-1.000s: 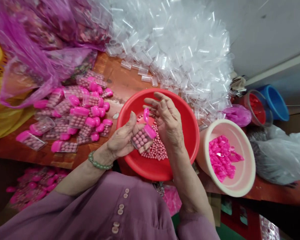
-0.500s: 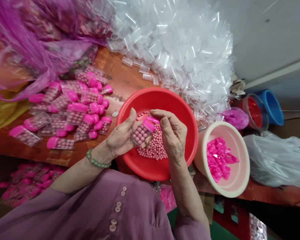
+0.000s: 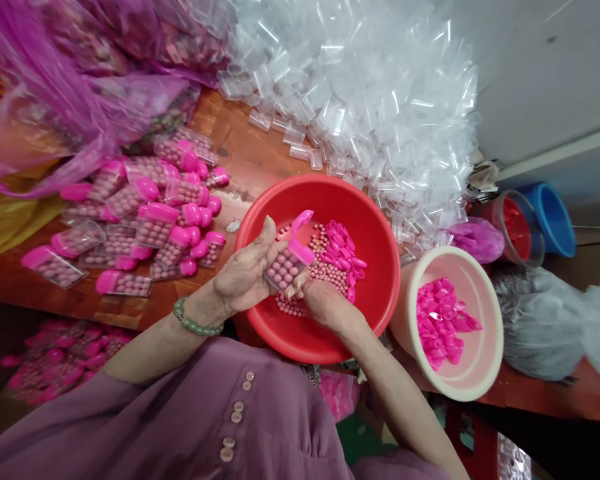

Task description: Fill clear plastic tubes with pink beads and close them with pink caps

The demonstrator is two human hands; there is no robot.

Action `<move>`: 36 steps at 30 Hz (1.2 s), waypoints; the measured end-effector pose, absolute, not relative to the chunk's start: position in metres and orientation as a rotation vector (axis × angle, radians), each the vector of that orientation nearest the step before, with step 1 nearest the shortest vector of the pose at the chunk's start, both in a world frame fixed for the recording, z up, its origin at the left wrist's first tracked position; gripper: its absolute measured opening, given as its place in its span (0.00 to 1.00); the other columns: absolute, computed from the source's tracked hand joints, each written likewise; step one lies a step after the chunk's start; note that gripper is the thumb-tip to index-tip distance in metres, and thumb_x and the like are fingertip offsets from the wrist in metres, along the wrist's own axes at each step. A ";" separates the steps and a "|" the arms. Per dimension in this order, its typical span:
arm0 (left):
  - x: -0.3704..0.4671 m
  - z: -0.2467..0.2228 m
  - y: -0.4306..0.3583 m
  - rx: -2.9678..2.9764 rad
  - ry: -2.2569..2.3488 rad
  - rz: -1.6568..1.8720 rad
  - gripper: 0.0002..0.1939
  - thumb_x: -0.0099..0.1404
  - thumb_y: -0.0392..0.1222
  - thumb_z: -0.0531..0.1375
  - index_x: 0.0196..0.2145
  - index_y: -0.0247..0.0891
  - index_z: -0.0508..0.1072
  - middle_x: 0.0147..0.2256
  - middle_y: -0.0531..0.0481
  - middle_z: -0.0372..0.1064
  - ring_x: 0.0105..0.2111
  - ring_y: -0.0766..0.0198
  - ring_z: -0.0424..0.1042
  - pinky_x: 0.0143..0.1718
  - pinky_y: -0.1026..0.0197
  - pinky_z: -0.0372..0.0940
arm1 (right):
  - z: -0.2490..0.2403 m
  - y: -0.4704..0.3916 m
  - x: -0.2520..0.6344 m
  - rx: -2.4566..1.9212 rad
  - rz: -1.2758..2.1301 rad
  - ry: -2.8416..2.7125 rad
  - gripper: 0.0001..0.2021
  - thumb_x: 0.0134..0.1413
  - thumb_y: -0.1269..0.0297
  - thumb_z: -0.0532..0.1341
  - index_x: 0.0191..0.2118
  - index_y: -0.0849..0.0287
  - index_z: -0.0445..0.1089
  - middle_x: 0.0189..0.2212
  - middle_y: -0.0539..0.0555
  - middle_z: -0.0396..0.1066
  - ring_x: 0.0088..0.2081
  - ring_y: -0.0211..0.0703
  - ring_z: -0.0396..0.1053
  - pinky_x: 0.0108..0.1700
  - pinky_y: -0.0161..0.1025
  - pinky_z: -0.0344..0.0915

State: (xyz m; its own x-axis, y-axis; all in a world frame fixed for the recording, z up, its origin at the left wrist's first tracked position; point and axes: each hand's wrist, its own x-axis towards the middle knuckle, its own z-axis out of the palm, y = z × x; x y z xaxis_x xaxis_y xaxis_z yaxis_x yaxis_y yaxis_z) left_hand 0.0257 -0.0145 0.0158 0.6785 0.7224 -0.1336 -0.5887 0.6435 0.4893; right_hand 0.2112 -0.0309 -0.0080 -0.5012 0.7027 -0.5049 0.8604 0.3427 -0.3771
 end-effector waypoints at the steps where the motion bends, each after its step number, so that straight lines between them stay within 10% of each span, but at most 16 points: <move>1: 0.026 0.015 -0.015 0.430 0.327 0.768 0.37 0.64 0.73 0.46 0.47 0.39 0.74 0.28 0.47 0.72 0.24 0.65 0.67 0.26 0.63 0.61 | -0.010 -0.035 0.209 1.366 -0.874 2.324 0.16 0.55 0.68 0.57 0.49 0.56 0.74 0.49 0.59 0.75 0.53 0.52 0.70 0.58 0.48 0.63; 36: 0.024 0.009 -0.017 0.458 0.330 0.736 0.38 0.60 0.75 0.49 0.40 0.35 0.76 0.27 0.44 0.72 0.27 0.61 0.70 0.25 0.63 0.61 | 0.016 -0.029 0.225 1.159 -1.135 2.023 0.09 0.50 0.78 0.58 0.32 0.62 0.75 0.29 0.53 0.75 0.29 0.37 0.67 0.33 0.33 0.61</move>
